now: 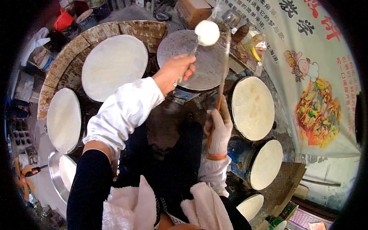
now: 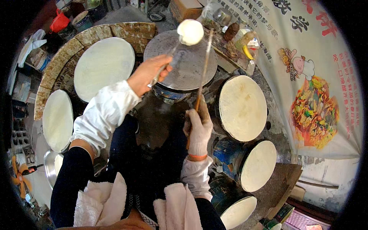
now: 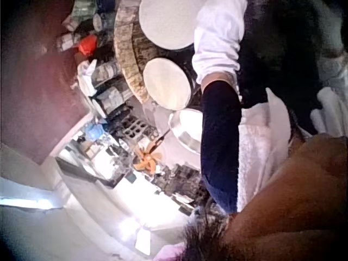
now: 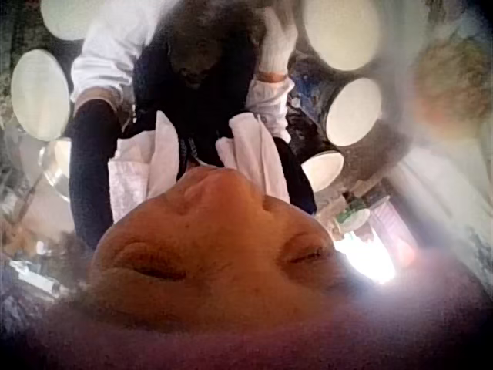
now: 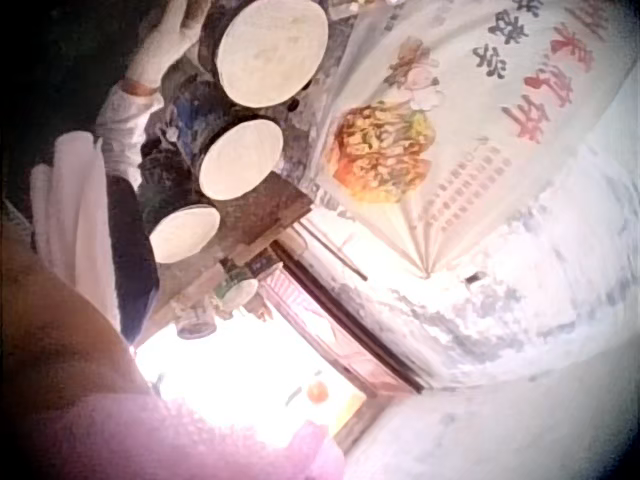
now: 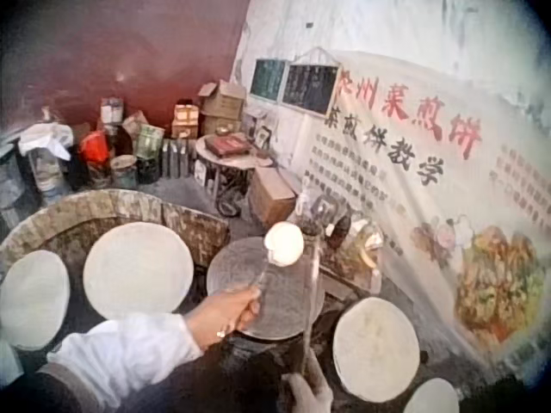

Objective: The person pours batter onto multiple hot griddles, spreads it into thin crepes using a wooden spreader, and flips them with a ladle. The person removes cooked crepes and stacks them on a nearby plate while continuing to cook new ones.

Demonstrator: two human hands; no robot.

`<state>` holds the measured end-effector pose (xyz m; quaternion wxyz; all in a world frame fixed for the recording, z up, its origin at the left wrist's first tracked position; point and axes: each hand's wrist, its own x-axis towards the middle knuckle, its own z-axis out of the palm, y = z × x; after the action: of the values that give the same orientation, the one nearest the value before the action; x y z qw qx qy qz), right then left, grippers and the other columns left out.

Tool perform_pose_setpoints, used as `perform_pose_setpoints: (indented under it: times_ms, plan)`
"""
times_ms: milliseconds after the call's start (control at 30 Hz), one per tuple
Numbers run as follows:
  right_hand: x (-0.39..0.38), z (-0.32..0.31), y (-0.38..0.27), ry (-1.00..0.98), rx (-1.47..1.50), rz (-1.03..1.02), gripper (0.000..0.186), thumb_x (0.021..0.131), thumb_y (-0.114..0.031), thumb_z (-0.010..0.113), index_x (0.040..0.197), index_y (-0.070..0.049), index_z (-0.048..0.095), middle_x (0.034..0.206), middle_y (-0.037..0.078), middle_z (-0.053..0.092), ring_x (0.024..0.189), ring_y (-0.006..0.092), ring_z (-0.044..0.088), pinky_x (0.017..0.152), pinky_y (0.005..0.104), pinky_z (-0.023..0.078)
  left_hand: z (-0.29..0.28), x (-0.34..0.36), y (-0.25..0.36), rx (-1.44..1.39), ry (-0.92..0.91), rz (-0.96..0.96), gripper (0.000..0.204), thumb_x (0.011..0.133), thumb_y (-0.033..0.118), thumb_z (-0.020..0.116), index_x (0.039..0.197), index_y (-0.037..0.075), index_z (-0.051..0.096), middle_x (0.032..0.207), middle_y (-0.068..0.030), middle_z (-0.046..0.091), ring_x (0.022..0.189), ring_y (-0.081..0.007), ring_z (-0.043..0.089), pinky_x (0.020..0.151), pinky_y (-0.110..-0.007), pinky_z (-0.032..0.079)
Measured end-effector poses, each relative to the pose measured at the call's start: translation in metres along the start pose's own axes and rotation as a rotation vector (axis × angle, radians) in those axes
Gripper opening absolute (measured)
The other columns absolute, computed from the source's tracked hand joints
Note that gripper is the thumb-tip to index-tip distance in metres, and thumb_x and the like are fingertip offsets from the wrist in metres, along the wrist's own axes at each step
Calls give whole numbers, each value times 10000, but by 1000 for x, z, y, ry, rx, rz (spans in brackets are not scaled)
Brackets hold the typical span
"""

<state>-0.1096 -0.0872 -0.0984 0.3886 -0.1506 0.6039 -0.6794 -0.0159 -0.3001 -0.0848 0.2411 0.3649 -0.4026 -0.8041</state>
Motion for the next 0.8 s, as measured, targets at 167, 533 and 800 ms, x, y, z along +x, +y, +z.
perform_pose_setpoints:
  times_ms: [167, 533, 800]
  plan:
    - [64, -6, 41, -39, 46, 168, 528, 965, -74, 581, 1483, -119, 487, 765, -6, 578, 454, 66, 446, 379, 230, 347, -15, 96, -76, 729, 75, 244, 517, 965, 235, 619, 1414, 18, 481, 857, -87, 659, 661, -187, 603, 582, -335, 495]
    - [129, 39, 107, 203, 2, 189, 500, 993, -162, 564, 1484, -186, 472, 739, -32, 543, 517, 78, 471, 392, 251, 375, -39, 127, -28, 1292, 524, 861, 555, 884, 141, 621, 1395, 38, 429, 1023, -242, 672, 881, -432, 665, 784, -534, 525]
    - [130, 20, 105, 261, 52, 168, 496, 985, -185, 541, 1474, -244, 487, 761, -28, 549, 546, 77, 477, 417, 244, 385, -77, 99, 50, 920, 363, 862, 341, 932, 165, 557, 1252, 44, 550, 919, -181, 651, 780, -374, 645, 734, -460, 500]
